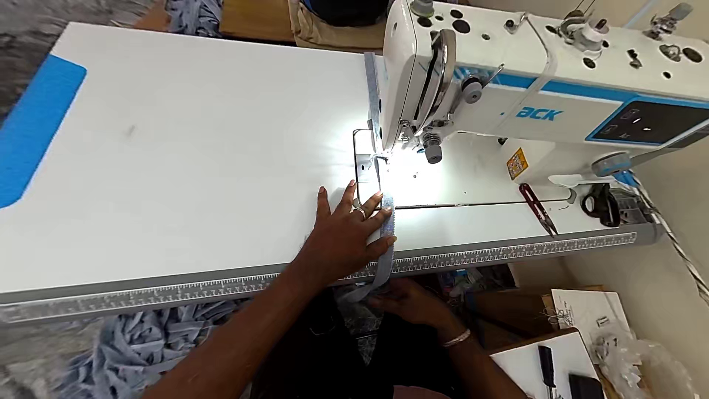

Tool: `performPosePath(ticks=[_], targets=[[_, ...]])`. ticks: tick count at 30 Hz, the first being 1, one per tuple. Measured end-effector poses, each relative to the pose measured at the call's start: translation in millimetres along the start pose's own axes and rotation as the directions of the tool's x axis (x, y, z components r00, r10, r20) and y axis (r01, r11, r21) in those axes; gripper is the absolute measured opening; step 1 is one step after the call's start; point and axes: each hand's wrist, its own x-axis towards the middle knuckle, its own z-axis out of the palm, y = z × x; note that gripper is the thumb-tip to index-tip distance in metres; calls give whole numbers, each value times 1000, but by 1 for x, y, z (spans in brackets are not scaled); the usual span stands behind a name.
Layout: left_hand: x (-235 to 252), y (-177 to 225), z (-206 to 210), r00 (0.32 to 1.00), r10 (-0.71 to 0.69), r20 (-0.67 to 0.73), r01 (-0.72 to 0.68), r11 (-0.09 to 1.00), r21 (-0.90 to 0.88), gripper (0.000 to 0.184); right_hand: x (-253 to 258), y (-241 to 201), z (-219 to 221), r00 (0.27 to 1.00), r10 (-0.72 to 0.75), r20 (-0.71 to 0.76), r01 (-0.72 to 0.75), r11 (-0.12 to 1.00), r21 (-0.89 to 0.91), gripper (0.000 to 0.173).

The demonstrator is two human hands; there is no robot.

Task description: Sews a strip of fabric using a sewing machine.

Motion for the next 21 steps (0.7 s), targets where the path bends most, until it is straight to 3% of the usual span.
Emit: performPosePath(ticks=[5,10,21], targets=[[2,2,0,1000,-14,6,14,1000,24,68,7,10,12,982,-189,-19,190,977,95,26],[2,3,0,1000,-18,7,18,999,31,69,-10,20,12,988,-147,37,145,988,59,32],[1,6,-1,999,-33,18,32,998,51,70,-19,28,17,994,-107,11,106,994,39,30]])
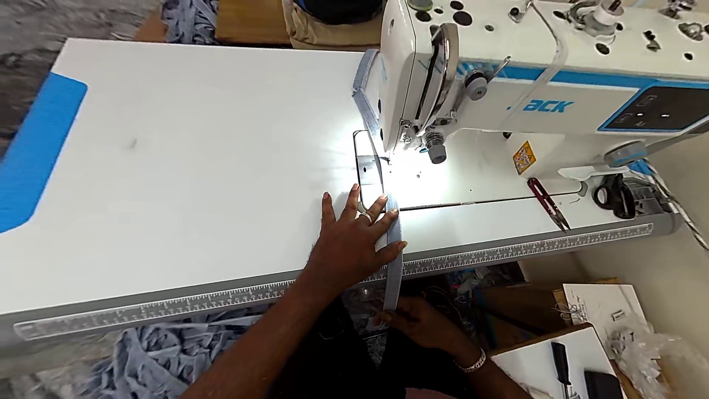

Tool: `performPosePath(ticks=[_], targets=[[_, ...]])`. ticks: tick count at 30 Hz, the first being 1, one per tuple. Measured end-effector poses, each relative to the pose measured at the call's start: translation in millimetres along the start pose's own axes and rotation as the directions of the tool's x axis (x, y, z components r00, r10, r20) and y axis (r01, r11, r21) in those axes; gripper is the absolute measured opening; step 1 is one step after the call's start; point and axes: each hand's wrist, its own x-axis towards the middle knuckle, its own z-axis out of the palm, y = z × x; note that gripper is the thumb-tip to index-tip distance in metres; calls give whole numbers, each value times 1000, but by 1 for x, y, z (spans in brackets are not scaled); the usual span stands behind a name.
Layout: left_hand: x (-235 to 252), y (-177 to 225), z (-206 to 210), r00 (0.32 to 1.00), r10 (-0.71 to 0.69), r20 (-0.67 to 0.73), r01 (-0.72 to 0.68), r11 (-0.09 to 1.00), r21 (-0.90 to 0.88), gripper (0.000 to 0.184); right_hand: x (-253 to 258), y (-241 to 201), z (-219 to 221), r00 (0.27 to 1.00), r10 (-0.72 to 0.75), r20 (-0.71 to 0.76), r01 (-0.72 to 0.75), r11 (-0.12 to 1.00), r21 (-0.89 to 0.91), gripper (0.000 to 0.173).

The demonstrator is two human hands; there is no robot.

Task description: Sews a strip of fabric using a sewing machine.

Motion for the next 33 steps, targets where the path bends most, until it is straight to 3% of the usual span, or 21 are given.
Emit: performPosePath(ticks=[14,20,26,33], targets=[[-1,-1,1,1000,17,-8,-17,1000,1,71,-4,-5,0,1000,4,-29,-3,1000,21,34],[-1,-1,1,1000,25,-15,-25,1000,2,69,-7,-7,1,998,-29,-54,39,978,203,30],[-1,-4,1,999,34,-29,-34,999,-20,59,-11,3,-2,997,19,-78,-4,982,187,33],[13,-4,-6,998,-54,33,53,999,13,80,-13,0,-5,994,74,-80,-55,974,220,28]])
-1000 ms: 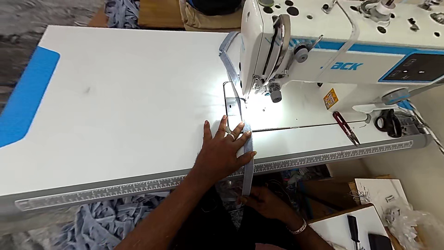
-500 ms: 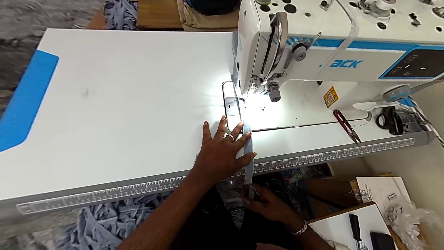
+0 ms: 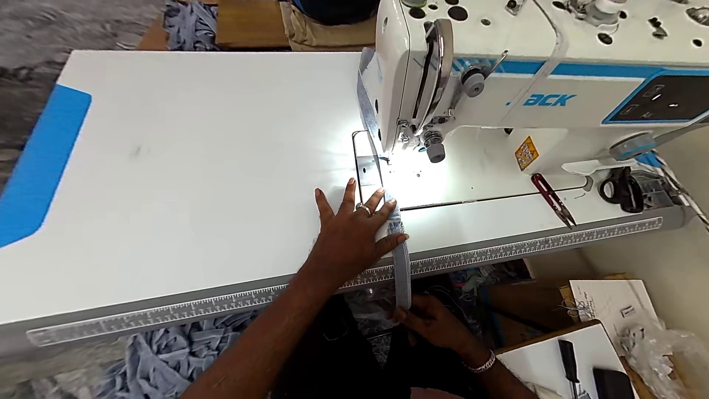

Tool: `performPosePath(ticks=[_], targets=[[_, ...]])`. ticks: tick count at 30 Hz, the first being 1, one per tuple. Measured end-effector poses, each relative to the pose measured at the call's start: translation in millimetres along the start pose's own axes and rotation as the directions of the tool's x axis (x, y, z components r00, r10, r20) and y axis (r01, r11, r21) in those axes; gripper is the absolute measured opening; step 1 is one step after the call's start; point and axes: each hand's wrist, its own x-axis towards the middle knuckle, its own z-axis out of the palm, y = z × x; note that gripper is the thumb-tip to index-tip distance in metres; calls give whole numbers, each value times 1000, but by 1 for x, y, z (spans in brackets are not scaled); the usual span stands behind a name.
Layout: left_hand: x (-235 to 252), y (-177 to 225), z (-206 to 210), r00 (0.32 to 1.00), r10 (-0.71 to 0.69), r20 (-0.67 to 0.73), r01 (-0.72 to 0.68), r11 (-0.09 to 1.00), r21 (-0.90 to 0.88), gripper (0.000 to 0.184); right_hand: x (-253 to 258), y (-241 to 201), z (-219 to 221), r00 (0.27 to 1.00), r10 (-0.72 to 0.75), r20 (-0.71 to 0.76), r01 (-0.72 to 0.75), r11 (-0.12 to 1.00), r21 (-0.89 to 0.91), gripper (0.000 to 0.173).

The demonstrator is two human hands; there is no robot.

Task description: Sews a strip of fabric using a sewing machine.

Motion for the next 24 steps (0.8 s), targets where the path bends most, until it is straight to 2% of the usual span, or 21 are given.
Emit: performPosePath(ticks=[3,8,10,12,14,15,16,17,18,19,20,22,23,24], targets=[[17,-3,-2,999,-37,9,37,999,3,76,-3,-1,-1,999,25,24,-25,1000,-8,31],[48,-16,-3,994,-109,11,109,994,4,73,-9,-5,6,988,143,63,-135,984,-119,34],[57,-21,-7,991,-135,24,135,991,-3,70,-11,-7,2,981,163,103,-136,963,-233,36],[64,-24,-11,988,-149,33,149,989,4,68,-18,-34,-18,969,209,128,-127,874,-469,40],[66,-25,-12,987,-155,37,155,988,12,67,-35,-85,-48,986,167,-24,-143,752,-644,35],[66,-25,-13,987,-157,43,157,988,14,67,-45,-112,-67,983,97,-156,-178,716,-675,31],[66,-25,-14,987,-156,49,156,988,12,66,-54,-138,-86,949,-23,-313,-214,683,-698,28],[67,-24,-15,987,-155,50,155,988,6,65,-60,-158,-106,863,-188,-469,-268,617,-740,27],[68,-24,-15,987,-155,49,155,988,-3,65,-61,-172,-125,744,-343,-573,-362,514,-778,32],[68,-24,-13,987,-156,46,157,988,-7,64,-58,-180,-144,657,-420,-627,-488,398,-777,44],[69,-25,-12,987,-156,32,157,988,-9,63,-50,-183,-161,638,-398,-659,-597,284,-750,57],[70,-27,-11,988,-155,2,155,988,-13,61,-36,-179,-186,683,-256,-683,-674,139,-726,64],[70,-27,-10,987,-159,-11,158,987,-17,61,-36,-182,-188,693,-209,-690,-683,117,-721,61],[69,-25,-10,986,-165,-25,165,986,-19,62,-43,-190,-185,698,-231,-677,-662,152,-734,56]])
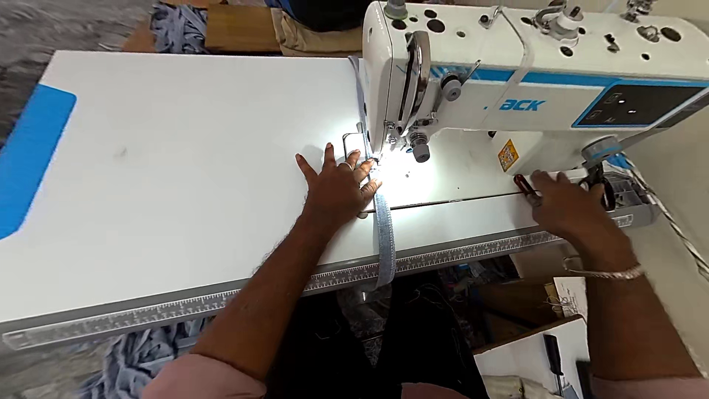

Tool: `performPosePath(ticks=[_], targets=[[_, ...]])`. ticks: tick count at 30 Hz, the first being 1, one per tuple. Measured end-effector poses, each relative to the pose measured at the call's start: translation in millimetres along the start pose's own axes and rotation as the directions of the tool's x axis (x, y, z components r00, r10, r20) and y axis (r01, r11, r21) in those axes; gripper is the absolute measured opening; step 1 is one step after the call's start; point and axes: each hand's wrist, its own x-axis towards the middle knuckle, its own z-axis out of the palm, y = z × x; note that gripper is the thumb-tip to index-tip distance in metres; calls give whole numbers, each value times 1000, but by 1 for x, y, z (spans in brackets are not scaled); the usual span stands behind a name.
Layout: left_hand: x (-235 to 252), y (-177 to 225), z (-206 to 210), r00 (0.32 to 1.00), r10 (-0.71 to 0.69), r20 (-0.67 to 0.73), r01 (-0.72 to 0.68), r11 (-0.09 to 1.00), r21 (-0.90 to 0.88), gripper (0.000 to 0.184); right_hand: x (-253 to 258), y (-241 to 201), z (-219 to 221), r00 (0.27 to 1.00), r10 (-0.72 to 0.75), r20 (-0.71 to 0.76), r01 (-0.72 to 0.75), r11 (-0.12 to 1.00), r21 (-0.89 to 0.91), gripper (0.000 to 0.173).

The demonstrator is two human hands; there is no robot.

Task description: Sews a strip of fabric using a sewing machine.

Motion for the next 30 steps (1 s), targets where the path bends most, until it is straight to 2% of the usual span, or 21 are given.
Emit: performPosePath(ticks=[3,4,5,6,7,8,9,12,15,19,24,30], targets=[[-21,6,2,997,48,-58,-50,998,-36,66,-44,-10,-15,985,-101,-139,132,962,237,51],[-33,11,2,995,89,-45,-92,994,-53,68,-62,-20,-4,978,-176,-111,204,915,348,41],[-47,15,3,991,135,-16,-136,989,-61,68,-80,-32,16,955,-295,0,259,837,482,29],[-60,17,5,985,175,7,-174,984,-48,68,-93,-47,42,883,-435,174,251,752,609,27],[-70,17,8,980,201,6,-200,979,-44,68,-98,-65,74,768,-552,325,197,687,699,33],[-77,16,11,976,217,-6,-217,975,-47,67,-101,-88,104,672,-612,417,110,640,761,45],[-82,15,14,974,226,-14,-227,973,-50,66,-103,-110,130,634,-643,430,32,577,816,52],[-86,13,16,972,234,-28,-235,971,-50,65,-108,-157,172,678,-667,309,-68,361,930,36],[-85,14,16,974,226,-35,-227,973,-40,64,-107,-166,180,656,-731,190,-24,231,973,28],[-85,14,16,975,221,-26,-222,974,-33,66,-117,-151,184,615,-770,170,0,216,976,30],[-85,14,15,977,212,-21,-213,977,-21,67,-130,-146,184,625,-754,203,-60,214,975,31],[-86,14,15,977,211,-21,-211,977,-27,64,-139,-149,187,604,-758,245,-49,272,961,31]])
